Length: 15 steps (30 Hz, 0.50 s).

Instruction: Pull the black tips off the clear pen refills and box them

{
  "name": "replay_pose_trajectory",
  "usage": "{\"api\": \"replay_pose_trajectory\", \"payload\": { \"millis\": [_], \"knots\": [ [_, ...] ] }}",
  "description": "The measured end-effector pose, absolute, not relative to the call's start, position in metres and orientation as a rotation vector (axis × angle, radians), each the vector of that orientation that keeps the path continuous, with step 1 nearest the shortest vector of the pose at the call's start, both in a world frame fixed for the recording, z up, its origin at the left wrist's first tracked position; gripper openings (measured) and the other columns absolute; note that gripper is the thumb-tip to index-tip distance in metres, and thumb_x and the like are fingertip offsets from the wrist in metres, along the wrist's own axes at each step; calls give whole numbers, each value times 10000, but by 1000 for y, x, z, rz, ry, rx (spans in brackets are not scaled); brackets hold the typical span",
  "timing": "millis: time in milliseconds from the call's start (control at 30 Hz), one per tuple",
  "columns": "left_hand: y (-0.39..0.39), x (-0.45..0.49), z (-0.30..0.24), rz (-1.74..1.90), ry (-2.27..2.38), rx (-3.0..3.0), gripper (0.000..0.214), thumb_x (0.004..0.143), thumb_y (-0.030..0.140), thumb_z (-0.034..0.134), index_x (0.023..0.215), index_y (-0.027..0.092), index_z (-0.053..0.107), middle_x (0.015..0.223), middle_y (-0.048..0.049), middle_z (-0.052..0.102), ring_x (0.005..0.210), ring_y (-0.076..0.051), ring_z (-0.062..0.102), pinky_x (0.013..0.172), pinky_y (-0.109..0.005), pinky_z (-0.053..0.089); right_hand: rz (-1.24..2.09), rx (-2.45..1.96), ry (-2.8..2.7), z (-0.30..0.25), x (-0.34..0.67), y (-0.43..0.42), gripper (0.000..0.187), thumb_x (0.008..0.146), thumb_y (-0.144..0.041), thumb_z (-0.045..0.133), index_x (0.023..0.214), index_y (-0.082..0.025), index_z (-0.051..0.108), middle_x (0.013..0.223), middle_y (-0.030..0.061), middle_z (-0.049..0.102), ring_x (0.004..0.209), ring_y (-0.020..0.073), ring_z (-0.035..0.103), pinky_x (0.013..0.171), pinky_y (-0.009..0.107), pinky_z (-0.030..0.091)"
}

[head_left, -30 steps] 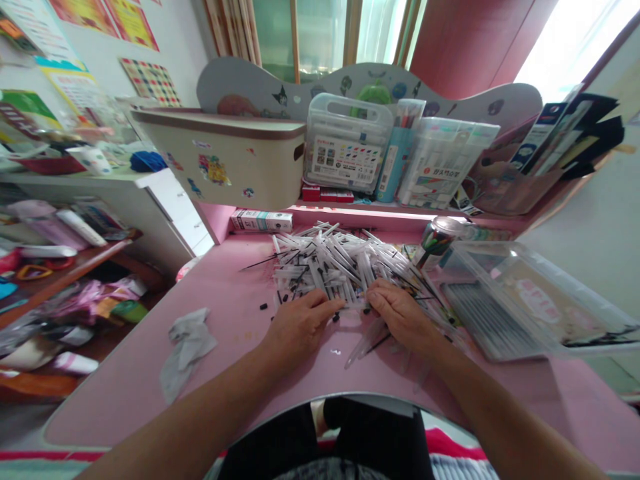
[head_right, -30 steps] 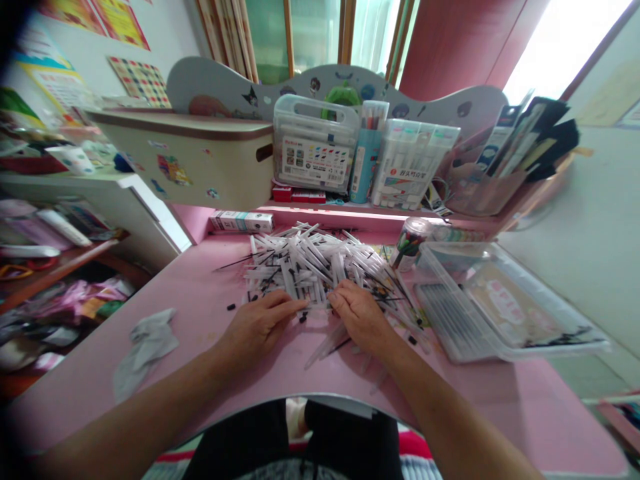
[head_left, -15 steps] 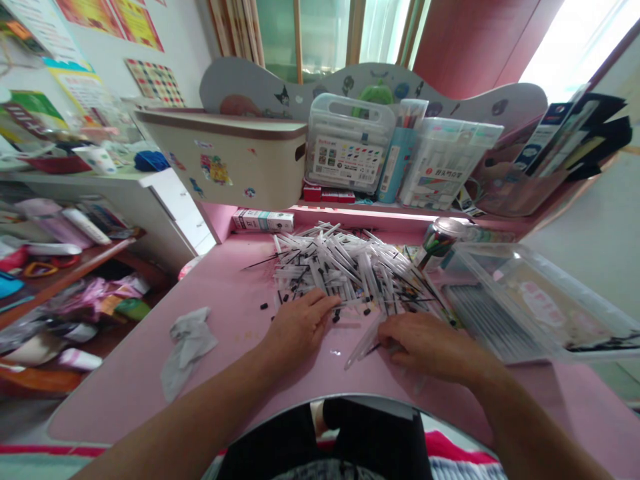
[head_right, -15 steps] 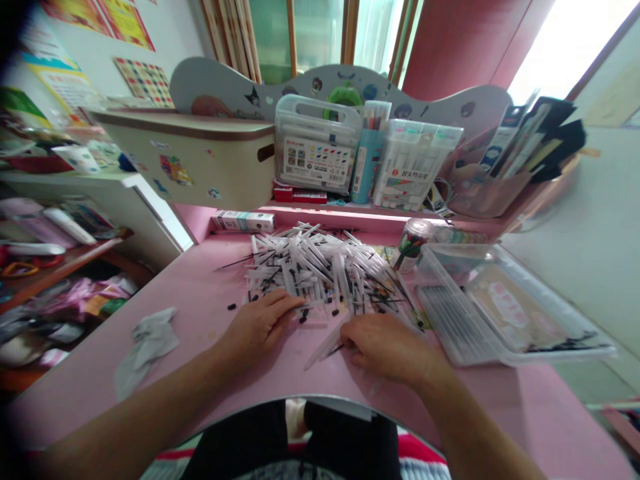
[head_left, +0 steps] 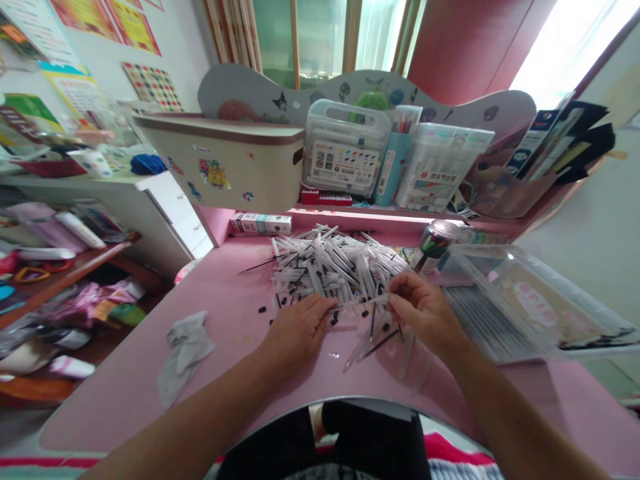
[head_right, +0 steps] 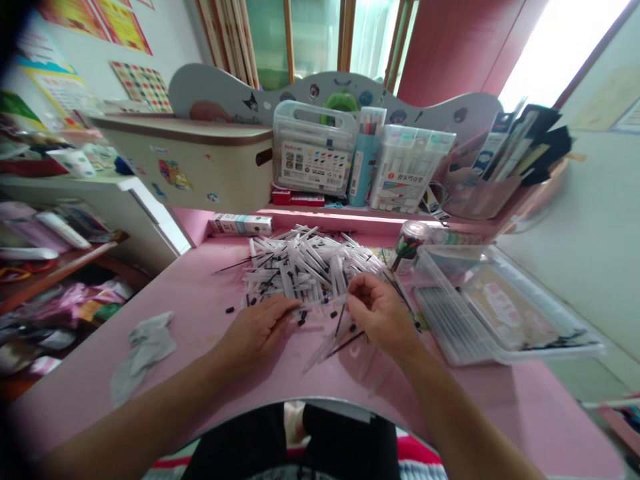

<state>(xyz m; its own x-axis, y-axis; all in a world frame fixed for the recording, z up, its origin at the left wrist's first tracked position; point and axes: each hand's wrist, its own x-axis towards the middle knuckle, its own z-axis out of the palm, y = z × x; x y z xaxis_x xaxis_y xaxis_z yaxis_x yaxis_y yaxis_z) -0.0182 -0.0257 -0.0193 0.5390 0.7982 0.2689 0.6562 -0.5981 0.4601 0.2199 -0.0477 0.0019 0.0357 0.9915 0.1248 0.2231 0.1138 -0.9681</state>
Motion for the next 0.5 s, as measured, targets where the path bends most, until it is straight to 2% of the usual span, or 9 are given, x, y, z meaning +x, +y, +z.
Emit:
{"api": "replay_pose_trajectory", "payload": {
  "millis": [167, 500],
  "knots": [
    [-24, -18, -21, 699, 1173, 2490, 280, 953, 181, 470, 1159, 175, 660, 1029, -72, 714, 913, -213, 675, 832, -349, 519, 1073, -1293, -1201, -5, 212, -42, 207, 729, -304, 661, 819, -216, 497, 618, -37, 596, 510, 112, 534, 453, 207, 398],
    [-23, -18, -23, 652, 1178, 2509, 279, 957, 207, 483, 1161, 192, 672, 1008, -71, 720, 876, -203, 675, 799, -328, 521, 1144, -1262, -1380, -4, 208, -46, 154, 777, -302, 638, 865, -180, 608, 641, -34, 590, 506, 91, 509, 488, 220, 416]
  ]
}}
